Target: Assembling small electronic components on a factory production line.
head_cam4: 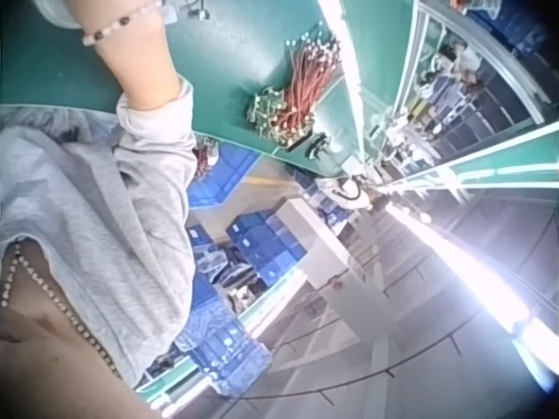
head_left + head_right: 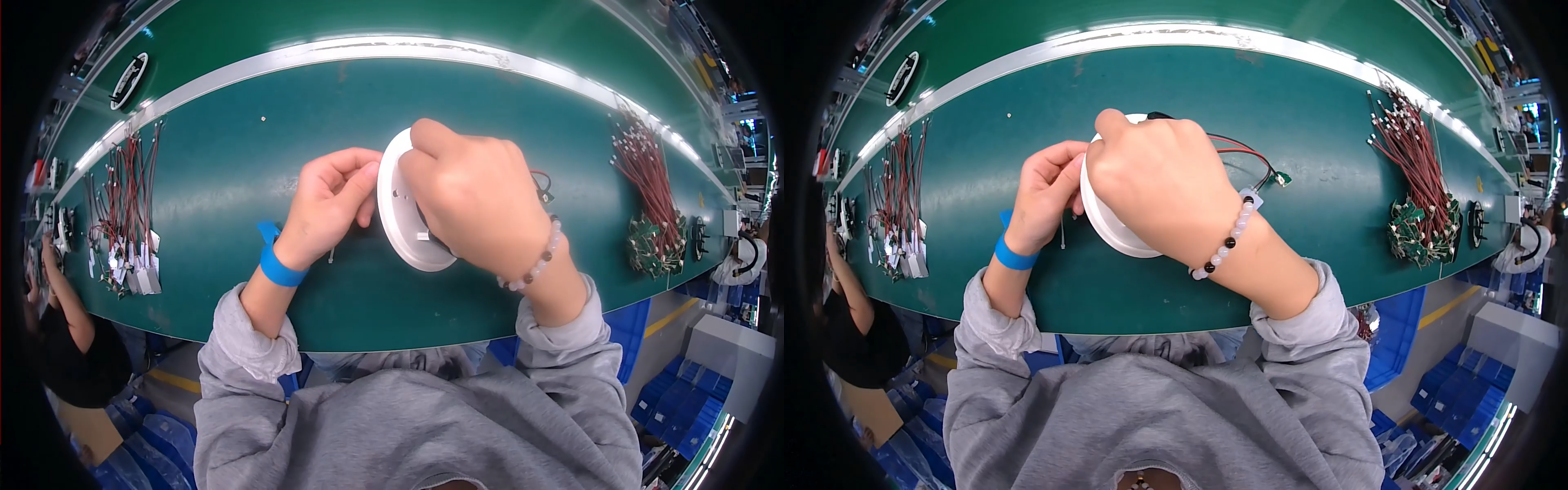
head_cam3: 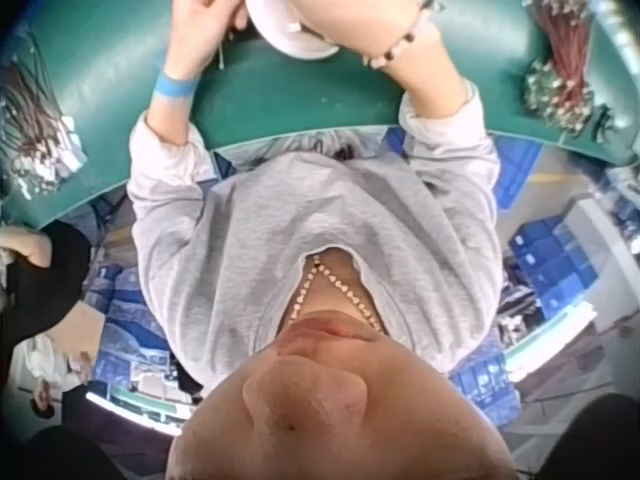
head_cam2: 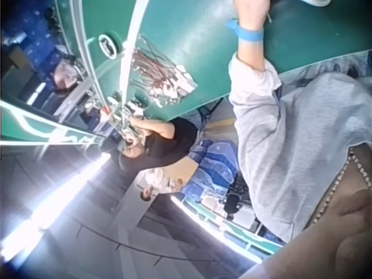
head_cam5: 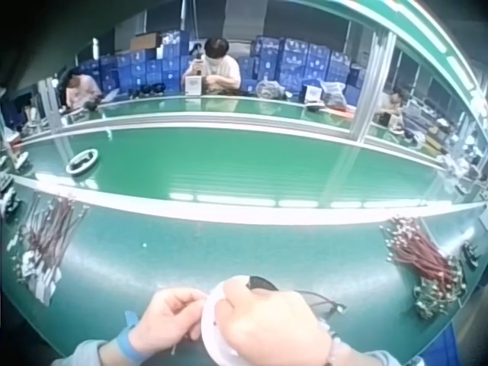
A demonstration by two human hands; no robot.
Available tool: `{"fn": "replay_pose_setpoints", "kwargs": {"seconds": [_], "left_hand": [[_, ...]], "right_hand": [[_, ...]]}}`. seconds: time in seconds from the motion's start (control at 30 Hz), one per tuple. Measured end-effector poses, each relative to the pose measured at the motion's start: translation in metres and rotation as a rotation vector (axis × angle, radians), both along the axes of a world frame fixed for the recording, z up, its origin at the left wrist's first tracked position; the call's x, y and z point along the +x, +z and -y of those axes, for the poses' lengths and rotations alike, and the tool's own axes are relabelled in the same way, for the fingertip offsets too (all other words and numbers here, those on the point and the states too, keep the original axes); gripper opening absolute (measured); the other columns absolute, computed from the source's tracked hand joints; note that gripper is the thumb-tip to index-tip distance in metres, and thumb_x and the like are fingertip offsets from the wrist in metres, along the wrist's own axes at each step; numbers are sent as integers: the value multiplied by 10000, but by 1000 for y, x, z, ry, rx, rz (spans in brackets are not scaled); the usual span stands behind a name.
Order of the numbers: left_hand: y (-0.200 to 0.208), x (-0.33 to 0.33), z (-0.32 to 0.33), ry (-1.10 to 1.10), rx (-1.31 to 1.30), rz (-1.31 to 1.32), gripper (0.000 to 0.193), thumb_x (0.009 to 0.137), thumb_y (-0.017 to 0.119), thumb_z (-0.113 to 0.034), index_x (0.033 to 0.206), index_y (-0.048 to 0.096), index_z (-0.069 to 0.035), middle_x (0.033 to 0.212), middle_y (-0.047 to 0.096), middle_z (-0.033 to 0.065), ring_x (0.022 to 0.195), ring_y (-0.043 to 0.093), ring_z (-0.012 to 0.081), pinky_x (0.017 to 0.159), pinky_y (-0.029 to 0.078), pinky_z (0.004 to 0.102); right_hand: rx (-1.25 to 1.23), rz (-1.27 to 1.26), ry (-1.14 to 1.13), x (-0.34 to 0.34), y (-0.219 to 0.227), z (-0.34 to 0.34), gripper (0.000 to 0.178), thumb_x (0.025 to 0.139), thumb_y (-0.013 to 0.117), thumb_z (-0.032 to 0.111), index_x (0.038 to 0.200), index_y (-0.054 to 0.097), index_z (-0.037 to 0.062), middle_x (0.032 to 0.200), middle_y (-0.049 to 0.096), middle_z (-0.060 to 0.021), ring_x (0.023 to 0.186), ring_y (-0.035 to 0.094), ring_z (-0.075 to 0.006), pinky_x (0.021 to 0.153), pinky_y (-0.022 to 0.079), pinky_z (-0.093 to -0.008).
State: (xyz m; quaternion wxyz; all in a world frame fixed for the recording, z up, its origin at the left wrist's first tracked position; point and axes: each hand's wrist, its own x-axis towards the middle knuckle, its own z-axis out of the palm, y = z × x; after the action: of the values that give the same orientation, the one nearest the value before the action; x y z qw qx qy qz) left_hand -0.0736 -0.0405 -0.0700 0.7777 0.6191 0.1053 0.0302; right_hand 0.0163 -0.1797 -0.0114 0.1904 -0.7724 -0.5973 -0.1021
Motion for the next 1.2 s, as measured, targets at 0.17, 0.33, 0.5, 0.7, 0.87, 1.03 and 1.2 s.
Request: {"fn": "replay_pose_setpoints", "kwargs": {"seconds": [0.17, 0.33, 0.5, 0.7, 0.87, 1.03, 1.2], "left_hand": [[2, 0, -1, -37, -41, 14, 231, 844, 467, -57, 1038, 529, 52, 732, 575, 37, 523, 454, 53, 494, 393, 180], [0, 1, -1, -57, -28, 9, 254, 830, 492, -44, 1065, 523, 46, 757, 584, 36, 565, 480, 55, 531, 416, 181], [-1, 1, -2, 8, 76, 43, 230, 826, 495, -49, 1038, 545, 25, 769, 588, 39, 605, 505, 52, 549, 426, 183], [-1, 2, -10, 74, 275, 106, 167, 818, 516, -76, 930, 589, 25, 748, 595, 21, 623, 531, 59, 547, 439, 194], [-8, 5, -47, 39, 215, 38, 171, 835, 503, -115, 906, 593, 11, 745, 583, 24, 670, 537, 73, 592, 448, 193], [-17, -3, -96, 201, 547, 24, 192, 857, 469, -139, 916, 581, 6, 709, 556, 9, 657, 524, 66, 613, 452, 198], [-16, -22, -153, 393, 491, -165, 180, 848, 480, -162, 933, 590, -49, 743, 568, -3, 703, 538, 76, 575, 434, 181]], "right_hand": [[-3, -5, 7, 5, -3, 2, 30, 595, 549, 29, 601, 522, 19, 646, 466, -81, 492, 503, -247, 429, 412, -325], [57, -140, 25, 9, -5, 7, 94, 594, 568, -20, 679, 591, 12, 639, 470, -76, 535, 514, -237, 470, 428, -305], [156, -192, -14, 13, -10, 1, 103, 605, 606, 1, 704, 608, 29, 676, 517, -79, 571, 526, -240, 495, 432, -309], [160, -238, 26, 31, -2, -2, 169, 634, 655, 101, 784, 612, 36, 843, 573, -112, 787, 551, -243, 704, 434, -321], [-179, -1261, 170, 75, -23, -2, 340, 886, 398, 252, 1089, 507, 2, 1045, 539, -62, 933, 490, -122, 814, 396, -272], [-265, -1515, 156, 82, -40, 9, 239, 838, 492, 148, 1006, 560, -9, 887, 593, -30, 820, 517, -89, 751, 409, -222], [-271, -1560, 192, 89, -48, 13, 217, 820, 484, 106, 983, 570, -9, 871, 596, -17, 781, 517, -69, 712, 410, -203]]}}
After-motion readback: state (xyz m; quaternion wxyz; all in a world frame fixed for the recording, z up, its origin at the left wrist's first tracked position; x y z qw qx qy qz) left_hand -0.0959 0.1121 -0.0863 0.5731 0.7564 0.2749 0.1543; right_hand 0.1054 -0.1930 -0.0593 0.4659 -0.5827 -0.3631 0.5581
